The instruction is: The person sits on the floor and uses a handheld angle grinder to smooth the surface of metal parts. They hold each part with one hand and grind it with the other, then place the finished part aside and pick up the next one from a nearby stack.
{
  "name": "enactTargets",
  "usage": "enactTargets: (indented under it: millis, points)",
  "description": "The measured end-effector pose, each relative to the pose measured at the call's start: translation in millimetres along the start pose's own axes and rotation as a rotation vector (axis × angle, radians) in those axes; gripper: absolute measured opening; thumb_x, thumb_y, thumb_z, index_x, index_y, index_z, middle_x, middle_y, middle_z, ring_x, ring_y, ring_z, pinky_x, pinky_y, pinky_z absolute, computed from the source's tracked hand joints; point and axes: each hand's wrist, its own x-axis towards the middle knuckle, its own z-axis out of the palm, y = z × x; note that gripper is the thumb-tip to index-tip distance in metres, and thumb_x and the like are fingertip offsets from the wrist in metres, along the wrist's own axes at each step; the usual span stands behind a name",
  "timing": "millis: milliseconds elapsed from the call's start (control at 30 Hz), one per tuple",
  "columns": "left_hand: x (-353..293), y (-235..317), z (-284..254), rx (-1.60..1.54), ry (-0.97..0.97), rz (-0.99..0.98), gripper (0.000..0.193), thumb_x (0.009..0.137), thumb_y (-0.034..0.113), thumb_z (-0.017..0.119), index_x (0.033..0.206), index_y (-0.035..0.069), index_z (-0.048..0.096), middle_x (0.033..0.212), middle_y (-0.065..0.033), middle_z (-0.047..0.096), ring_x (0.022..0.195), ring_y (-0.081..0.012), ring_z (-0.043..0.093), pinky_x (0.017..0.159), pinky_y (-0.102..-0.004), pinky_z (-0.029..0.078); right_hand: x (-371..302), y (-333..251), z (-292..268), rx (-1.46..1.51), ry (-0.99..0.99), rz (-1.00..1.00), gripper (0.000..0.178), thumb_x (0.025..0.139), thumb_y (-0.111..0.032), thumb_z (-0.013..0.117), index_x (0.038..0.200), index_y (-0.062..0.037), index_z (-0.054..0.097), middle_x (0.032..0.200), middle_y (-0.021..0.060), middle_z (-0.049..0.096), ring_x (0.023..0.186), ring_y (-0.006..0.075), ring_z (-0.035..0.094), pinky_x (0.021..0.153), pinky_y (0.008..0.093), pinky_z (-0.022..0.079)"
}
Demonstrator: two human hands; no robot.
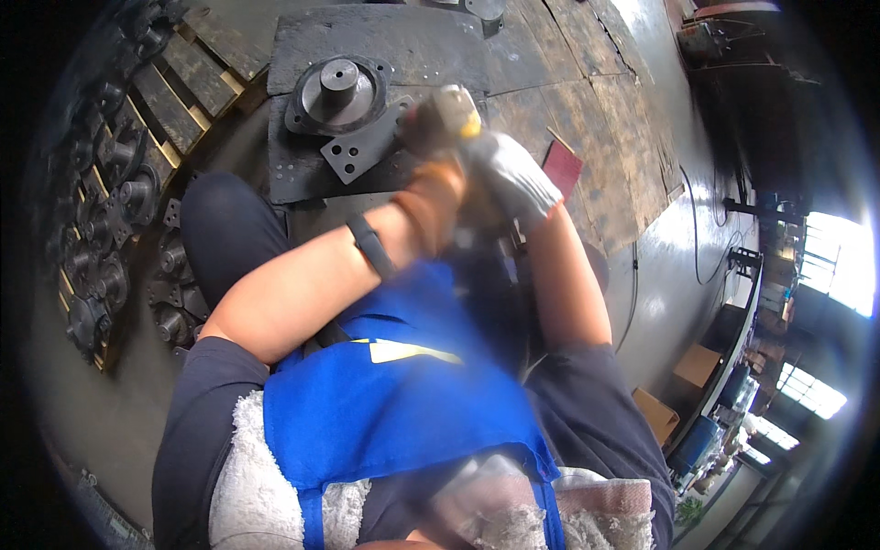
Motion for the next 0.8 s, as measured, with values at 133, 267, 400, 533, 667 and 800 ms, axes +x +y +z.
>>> enactTargets:
  millis: [133,267,400,533,667,800]
  points:
    - [-32.7,16.3,-1.4,-0.122,0.046,-0.208,0.059,0.083,0.059,0.049,0.113,0.011,0.065,0.105,-0.015,0.069,0.097,-0.0296,0.067,0.077,-0.0393,0.052,-6.7,-1.8,6.8,-0.012,-0.019,0.053,0.031,0.09,-0.025,0.059,0.108,0.0007,0.064,0.098,0.0054,0.067,0.086,0.0132,0.062,0.077,0.0285,0.052]
    - [-1.7,-2.6,-15.5,-0.145,-0.147,-0.295,0.064,0.088,0.06,0.042,0.117,0.008,0.063,0.111,-0.0113,0.068,0.101,-0.0239,0.066,0.081,-0.0376,0.051,5.1,-18.2,10.7,0.225,0.065,0.283,0.029,0.09,-0.024,0.061,0.104,0.0004,0.065,0.094,0.0045,0.067,0.082,0.012,0.061,0.076,0.0275,0.052]
    - [-44.3,16.6,-16.8,-0.227,-0.294,-0.122,0.068,0.084,0.06,0.048,0.123,0.006,0.058,0.114,-0.0154,0.064,0.102,-0.0265,0.061,0.089,-0.0348,0.047,-35.6,3.9,10.2,0.156,0.096,0.301,0.032,0.088,-0.023,0.062,0.109,0.002,0.064,0.1,0.0064,0.067,0.088,0.0141,0.063,0.081,0.0284,0.052]
    - [-86.6,64.6,-45.7,-0.052,-0.433,-0.422,0.077,0.084,0.067,0.047,0.132,0.007,0.05,0.127,-0.01,0.057,0.105,-0.0184,0.056,0.094,-0.0306,0.043,-57.6,-20.4,15.8,0.231,0.129,0.372,0.033,0.088,-0.022,0.063,0.109,0.0023,0.065,0.101,0.0077,0.068,0.089,0.0161,0.065,0.083,0.0286,0.052]
    - [-65.6,32.1,-11.6,0.014,-0.177,-0.206,0.061,0.087,0.062,0.042,0.113,0.01,0.063,0.11,-0.0156,0.067,0.102,-0.0295,0.064,0.083,-0.039,0.05,-47.3,-28.7,16.0,0.22,0.111,0.323,0.032,0.088,-0.022,0.062,0.109,0.0017,0.065,0.1,0.0069,0.068,0.087,0.0149,0.064,0.081,0.0281,0.053]
    - [-34.8,14.3,-7.5,0.082,-0.385,-0.235,0.052,0.092,0.053,0.037,0.12,0.015,0.057,0.122,-0.001,0.057,0.113,-0.0155,0.05,0.096,-0.0312,0.038,-25.2,-60.8,21.7,0.633,0.186,0.438,0.029,0.089,-0.019,0.058,0.108,0.0013,0.065,0.099,0.0067,0.068,0.085,0.0146,0.065,0.078,0.0278,0.053]
